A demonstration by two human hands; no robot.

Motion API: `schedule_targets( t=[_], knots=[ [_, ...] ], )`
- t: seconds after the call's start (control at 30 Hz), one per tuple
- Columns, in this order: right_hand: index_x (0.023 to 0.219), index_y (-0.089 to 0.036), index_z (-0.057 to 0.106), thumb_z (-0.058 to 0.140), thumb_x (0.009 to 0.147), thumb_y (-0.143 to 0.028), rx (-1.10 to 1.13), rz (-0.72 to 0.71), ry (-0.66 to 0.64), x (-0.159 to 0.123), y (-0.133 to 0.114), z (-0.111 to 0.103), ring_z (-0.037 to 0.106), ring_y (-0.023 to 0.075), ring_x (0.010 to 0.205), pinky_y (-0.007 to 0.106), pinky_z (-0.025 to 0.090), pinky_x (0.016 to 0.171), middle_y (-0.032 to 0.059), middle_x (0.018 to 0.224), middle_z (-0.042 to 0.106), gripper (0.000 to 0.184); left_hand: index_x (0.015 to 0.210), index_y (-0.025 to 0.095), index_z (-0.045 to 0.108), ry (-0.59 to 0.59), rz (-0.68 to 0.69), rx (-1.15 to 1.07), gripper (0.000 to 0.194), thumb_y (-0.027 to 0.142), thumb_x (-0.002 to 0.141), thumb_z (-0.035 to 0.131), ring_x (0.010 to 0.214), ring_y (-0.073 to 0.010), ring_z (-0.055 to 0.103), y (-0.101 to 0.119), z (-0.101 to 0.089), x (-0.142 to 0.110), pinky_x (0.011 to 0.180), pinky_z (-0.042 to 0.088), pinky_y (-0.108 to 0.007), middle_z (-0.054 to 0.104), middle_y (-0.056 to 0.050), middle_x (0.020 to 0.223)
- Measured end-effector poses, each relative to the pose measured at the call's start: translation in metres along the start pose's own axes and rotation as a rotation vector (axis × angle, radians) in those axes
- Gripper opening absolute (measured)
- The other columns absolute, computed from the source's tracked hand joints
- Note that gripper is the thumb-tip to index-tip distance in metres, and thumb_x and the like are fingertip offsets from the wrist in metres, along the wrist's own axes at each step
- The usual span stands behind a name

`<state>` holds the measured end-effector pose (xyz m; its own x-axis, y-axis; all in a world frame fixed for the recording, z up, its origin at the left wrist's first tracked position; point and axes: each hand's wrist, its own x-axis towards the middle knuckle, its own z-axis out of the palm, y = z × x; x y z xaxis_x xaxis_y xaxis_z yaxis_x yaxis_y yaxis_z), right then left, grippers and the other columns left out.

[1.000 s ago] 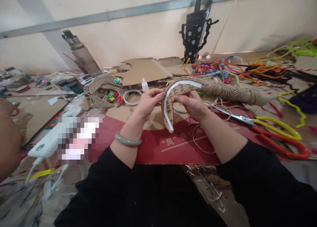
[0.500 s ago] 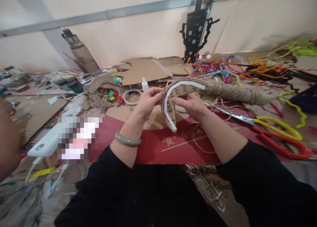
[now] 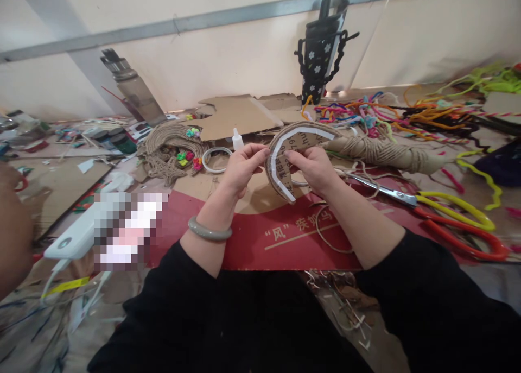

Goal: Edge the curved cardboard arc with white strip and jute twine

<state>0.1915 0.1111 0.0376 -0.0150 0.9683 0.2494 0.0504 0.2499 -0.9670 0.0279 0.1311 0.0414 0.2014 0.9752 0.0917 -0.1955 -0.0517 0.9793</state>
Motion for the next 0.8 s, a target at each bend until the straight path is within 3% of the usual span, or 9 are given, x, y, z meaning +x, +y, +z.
schedule_targets(
  t=[0.33, 0.63, 0.8],
  knots=[
    [0.075, -0.015, 0.065, 0.062, 0.07, -0.039, 0.024, -0.024, -0.08, -0.0022, -0.0003, 0.0001, 0.053, 0.0117, 0.058, 0.024, 0.043, 0.05, 0.0004, 0.065, 0.06, 0.024, 0.076, 0.016, 0.068, -0.027, -0.013, 0.04, 0.023, 0.033, 0.065, 0.079, 0.06, -0.0059, 0.053, -0.0009, 0.0003, -0.0009, 0.057, 0.041, -0.02, 0.063, 0.001, 0.07],
    [0.072, -0.015, 0.062, 0.06, 0.068, -0.038, -0.006, 0.011, -0.084, -0.0038, -0.0032, 0.0006, 0.052, 0.0124, 0.059, 0.025, 0.044, 0.051, 0.0013, 0.066, 0.059, 0.023, 0.077, 0.017, 0.069, -0.042, 0.001, 0.042, 0.024, 0.035, 0.066, 0.078, 0.061, -0.0067, 0.053, -0.0008, 0.0007, -0.0018, 0.057, 0.042, -0.021, 0.064, 0.0, 0.07],
    [0.068, -0.016, 0.061, 0.057, 0.07, -0.039, -0.064, 0.027, -0.041, -0.0029, -0.0014, 0.0013, 0.051, 0.0118, 0.054, 0.025, 0.043, 0.05, 0.001, 0.061, 0.058, 0.024, 0.08, 0.018, 0.067, 0.089, 0.204, 0.132, 0.018, 0.029, 0.069, 0.075, 0.065, -0.0083, 0.056, -0.0048, 0.0008, 0.001, 0.06, 0.044, -0.021, 0.066, -0.001, 0.075]
  ],
)
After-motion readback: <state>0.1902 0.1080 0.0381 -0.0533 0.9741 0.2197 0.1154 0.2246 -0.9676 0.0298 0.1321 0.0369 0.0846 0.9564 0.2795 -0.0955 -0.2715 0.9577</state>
